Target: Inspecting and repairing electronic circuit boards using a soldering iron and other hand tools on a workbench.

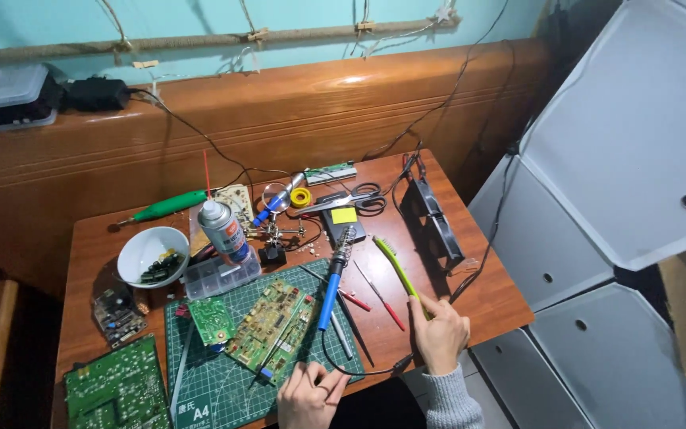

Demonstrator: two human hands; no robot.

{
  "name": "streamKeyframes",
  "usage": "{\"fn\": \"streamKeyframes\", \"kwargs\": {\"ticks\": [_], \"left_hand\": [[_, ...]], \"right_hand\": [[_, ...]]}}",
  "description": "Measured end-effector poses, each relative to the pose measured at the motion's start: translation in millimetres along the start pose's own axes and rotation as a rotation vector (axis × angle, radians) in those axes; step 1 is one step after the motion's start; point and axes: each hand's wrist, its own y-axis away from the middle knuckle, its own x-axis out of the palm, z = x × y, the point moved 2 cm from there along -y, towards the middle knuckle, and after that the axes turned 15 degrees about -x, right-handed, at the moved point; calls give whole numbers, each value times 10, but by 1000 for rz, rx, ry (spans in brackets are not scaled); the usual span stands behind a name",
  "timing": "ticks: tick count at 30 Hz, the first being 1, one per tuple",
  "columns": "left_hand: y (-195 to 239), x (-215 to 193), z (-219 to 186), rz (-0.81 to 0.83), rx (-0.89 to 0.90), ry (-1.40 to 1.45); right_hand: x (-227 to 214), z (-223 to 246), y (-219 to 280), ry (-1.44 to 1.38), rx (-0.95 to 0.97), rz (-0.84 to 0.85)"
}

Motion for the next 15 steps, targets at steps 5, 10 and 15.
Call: {"fn": "streamKeyframes", "kwargs": {"ticks": [5,10,15], "left_hand": [[-7,-44,-16,-23,8,12],[1,-56,-22,-7,-7,12],[-2,-47,-4,2,2,31]], "right_hand": [[-103,0,54,-26,6,15],[-207,-20,166,-49,-45,-25],[-216,-45,167,-104,-80,-78]]}}
